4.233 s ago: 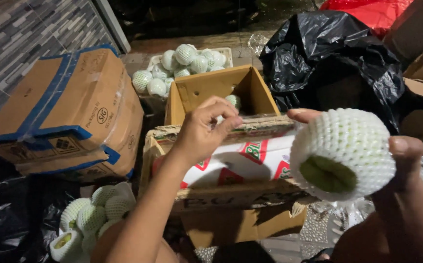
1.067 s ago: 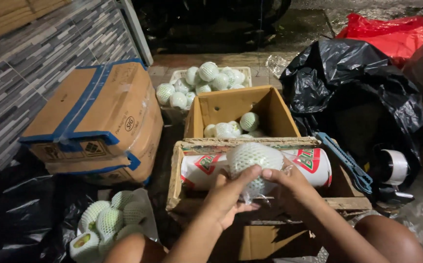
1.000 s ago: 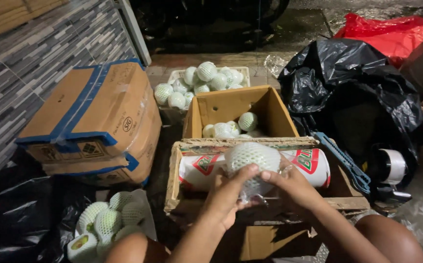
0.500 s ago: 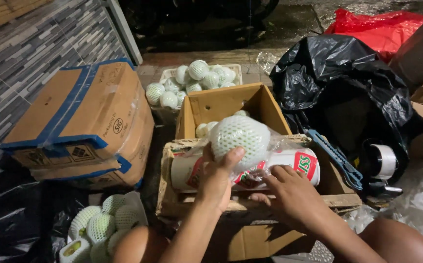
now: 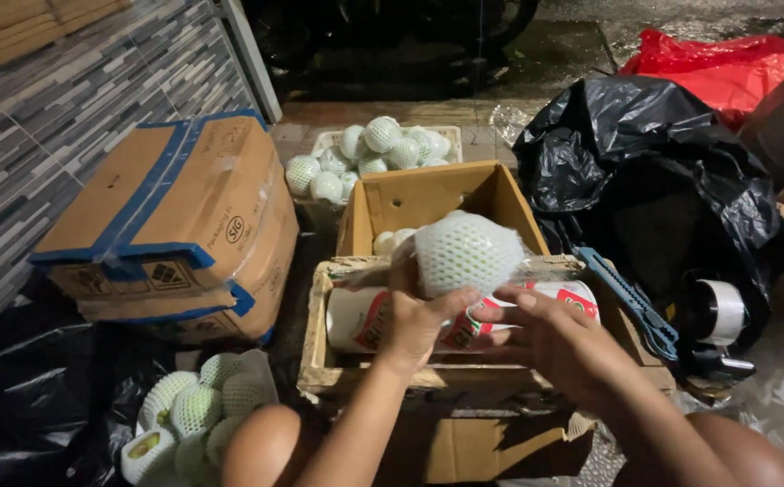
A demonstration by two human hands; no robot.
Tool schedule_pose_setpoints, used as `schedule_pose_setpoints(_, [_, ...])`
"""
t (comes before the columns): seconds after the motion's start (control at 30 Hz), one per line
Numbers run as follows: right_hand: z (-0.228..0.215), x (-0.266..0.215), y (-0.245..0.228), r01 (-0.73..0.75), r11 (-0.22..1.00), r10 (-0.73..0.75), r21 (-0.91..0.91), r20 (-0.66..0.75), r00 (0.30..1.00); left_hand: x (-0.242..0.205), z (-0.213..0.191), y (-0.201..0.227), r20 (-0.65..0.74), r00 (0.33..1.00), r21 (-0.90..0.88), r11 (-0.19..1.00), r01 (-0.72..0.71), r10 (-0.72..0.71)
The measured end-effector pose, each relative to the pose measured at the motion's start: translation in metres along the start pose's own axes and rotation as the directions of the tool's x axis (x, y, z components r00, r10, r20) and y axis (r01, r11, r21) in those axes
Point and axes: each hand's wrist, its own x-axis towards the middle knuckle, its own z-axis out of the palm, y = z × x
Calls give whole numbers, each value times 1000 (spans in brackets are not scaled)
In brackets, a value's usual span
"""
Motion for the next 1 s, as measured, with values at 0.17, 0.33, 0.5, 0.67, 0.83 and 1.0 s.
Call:
schedule_pose_setpoints(0.17, [32, 5, -3, -181, 966, 159, 184, 127, 979, -10, -5, -8, -20, 1000, 457, 890, -3, 14])
schedule_pose_setpoints(0.33, [37, 15, -13, -194, 955, 142, 224, 229, 963, -23, -5, 7, 25, 996, 639, 767, 47, -82])
schedule_pose_setpoints(0.5, [46, 6, -3, -154, 951, 128, 268, 111, 985, -36, -23, 27, -11, 958, 976, 205, 73, -288])
schedule_pose_setpoints(0.67, [50, 13, 3, -57, 938, 34, 342, 72, 997, -47, -35, -1, 105, 925, 963, -194, -187, -366])
schedule_pose_setpoints(0.83, [38, 28, 21, 32, 930, -101, 366, 172, 980, -53, -30, 4, 29, 907, 969, -213, -129, -421])
schedule_pose_setpoints(1.0, [35, 39, 27, 114, 905, -222, 409, 228, 948, -53, -23, 15, -3, 899, 965, -239, -113, -438])
